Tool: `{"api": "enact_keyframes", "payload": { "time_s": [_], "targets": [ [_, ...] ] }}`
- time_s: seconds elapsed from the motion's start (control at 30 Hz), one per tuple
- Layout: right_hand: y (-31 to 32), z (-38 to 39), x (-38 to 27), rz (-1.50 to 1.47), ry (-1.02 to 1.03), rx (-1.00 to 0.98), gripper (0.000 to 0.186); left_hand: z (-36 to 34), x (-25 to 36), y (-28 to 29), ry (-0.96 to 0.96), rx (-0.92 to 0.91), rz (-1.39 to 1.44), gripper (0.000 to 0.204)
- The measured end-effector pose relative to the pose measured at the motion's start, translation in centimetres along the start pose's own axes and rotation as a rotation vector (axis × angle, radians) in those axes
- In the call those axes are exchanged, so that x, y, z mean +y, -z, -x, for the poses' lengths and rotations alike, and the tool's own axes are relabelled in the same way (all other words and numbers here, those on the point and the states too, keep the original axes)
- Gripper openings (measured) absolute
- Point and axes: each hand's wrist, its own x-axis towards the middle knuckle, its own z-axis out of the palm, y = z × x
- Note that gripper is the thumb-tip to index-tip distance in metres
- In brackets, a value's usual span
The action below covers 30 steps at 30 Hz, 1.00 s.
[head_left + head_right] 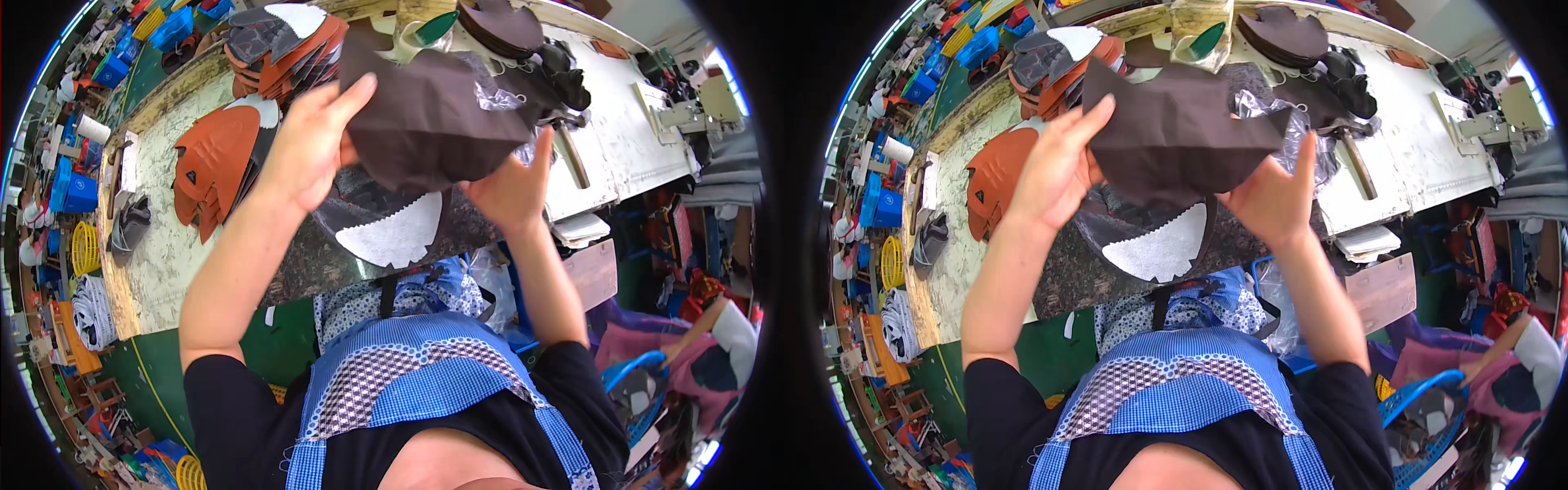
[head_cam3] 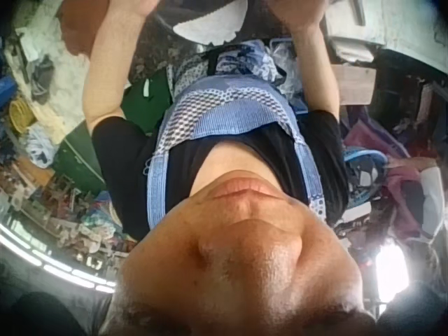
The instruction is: The person is assembling leather components at a workshop table.
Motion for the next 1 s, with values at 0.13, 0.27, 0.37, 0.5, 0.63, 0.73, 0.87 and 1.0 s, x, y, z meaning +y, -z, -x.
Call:
{"api": "enact_keyframes", "payload": {
  "time_s": [0.13, 0.27, 0.37, 0.5, 0.63, 0.73, 0.87, 1.0],
  "targets": [
    [1.3, 2.8, 2.0, 0.514, 0.266, -0.066, 0.067, 3.3, -5.1, 2.1, 0.144, 0.006, 0.344, 0.035],
    [-0.1, 5.2, 1.6, 1.327, 0.287, 0.036, 0.043, 8.1, -9.0, 1.9, -0.135, 0.227, 0.083, 0.059],
    [1.0, 8.6, 2.1, 1.246, 0.105, 0.07, 0.052, 12.7, -9.4, 0.7, -0.17, 0.222, 0.041, 0.074],
    [0.7, 7.6, 1.9, 1.131, -0.02, 0.048, 0.062, 15.1, -9.5, 3.1, -0.125, 0.183, -0.426, 0.029],
    [-0.5, 2.0, 2.9, 1.056, 0.208, -0.023, 0.059, 11.0, -9.2, 3.7, -0.253, 0.365, -0.343, 0.031],
    [0.5, 0.4, 2.8, 1.261, 0.149, -0.005, 0.057, 9.7, -11.0, 3.9, -0.169, 0.385, -0.297, 0.032],
    [2.6, 0.6, 3.5, 1.385, 0.127, -0.007, 0.054, 9.7, -13.2, 4.1, -0.156, 0.404, -0.301, 0.035],
    [3.5, 0.4, 4.1, 1.371, 0.163, 0.02, 0.056, 9.4, -14.0, 4.1, -0.175, 0.416, -0.332, 0.036]
  ]
}}
